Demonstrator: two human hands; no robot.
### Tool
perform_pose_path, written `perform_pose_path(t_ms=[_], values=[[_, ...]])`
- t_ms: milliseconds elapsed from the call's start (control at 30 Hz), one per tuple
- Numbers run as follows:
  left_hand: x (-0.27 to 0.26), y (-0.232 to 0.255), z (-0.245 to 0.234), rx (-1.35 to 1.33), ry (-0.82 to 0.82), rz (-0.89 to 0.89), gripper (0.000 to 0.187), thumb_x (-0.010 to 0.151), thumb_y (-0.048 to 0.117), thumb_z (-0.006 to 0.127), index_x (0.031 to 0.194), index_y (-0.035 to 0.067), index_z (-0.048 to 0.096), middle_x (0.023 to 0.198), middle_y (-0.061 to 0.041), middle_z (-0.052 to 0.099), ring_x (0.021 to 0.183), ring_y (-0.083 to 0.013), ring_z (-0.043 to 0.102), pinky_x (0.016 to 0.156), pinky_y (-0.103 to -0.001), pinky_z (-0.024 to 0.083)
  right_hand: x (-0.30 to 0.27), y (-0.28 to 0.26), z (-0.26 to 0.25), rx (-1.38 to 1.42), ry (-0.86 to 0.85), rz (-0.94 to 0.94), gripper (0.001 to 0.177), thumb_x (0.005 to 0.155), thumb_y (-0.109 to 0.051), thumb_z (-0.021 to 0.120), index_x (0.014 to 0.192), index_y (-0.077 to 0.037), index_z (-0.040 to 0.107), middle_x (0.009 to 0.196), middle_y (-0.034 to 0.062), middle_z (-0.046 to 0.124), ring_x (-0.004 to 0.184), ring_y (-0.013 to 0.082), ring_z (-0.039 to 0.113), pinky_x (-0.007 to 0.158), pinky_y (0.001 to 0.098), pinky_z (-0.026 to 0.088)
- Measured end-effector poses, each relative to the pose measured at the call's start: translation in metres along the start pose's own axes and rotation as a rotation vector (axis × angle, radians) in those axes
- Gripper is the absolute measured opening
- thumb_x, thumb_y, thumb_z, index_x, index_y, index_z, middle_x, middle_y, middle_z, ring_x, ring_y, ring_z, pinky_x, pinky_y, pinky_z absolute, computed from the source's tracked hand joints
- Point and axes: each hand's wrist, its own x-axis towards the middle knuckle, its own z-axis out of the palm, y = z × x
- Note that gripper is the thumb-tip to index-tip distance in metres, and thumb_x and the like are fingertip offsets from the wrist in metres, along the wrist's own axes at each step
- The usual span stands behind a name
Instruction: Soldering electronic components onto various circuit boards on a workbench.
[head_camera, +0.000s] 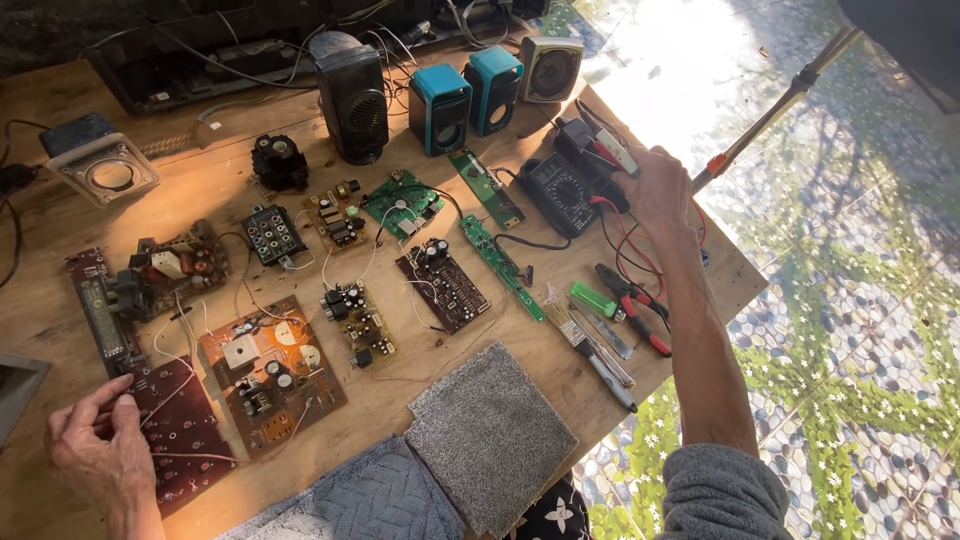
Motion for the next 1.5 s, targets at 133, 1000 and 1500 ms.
perform_pose_path(t_ms=[133, 1000, 1500], values=[[0.000, 0.000, 0.001, -0.021, 0.000, -0.016, 0.029, 0.085, -0.005, 0.055, 0.110, 0.004, 0.067, 0.099, -0.011, 0.048, 0.071, -0.0186, 0.048, 0.069, -0.030, 0.045, 0.009, 0.009, 0.013, 0.041, 0.015, 0.047, 0.028, 0.070, -0.017, 0.069, 0.094, -0.004, 0.061, 0.076, 0.0128, 0.051, 0.058, 0.0252, 0.050, 0.049, 0.0345, 0.042], [0.000, 0.012, -0.004, -0.019, -0.046, -0.024, 0.027, 0.088, -0.007, 0.055, 0.111, 0.001, 0.065, 0.100, -0.015, 0.046, 0.074, -0.0228, 0.047, 0.067, -0.033, 0.043, 0.018, 0.028, 0.069, 0.072, -0.105, 0.247, 0.035, 0.059, -0.027, 0.076, 0.061, -0.007, 0.047, 0.061, 0.0055, 0.050, 0.057, 0.0190, 0.047, 0.043, 0.0347, 0.035], [0.000, 0.000, 0.001, -0.032, -0.015, -0.002, 0.026, 0.087, -0.005, 0.056, 0.109, 0.004, 0.067, 0.099, -0.013, 0.048, 0.076, -0.0187, 0.045, 0.069, -0.030, 0.043, 0.000, 0.013, 0.049, 0.076, -0.169, 0.142, 0.021, 0.073, -0.025, 0.065, 0.090, -0.013, 0.060, 0.078, 0.0095, 0.054, 0.076, 0.0259, 0.051, 0.059, 0.0395, 0.042]])
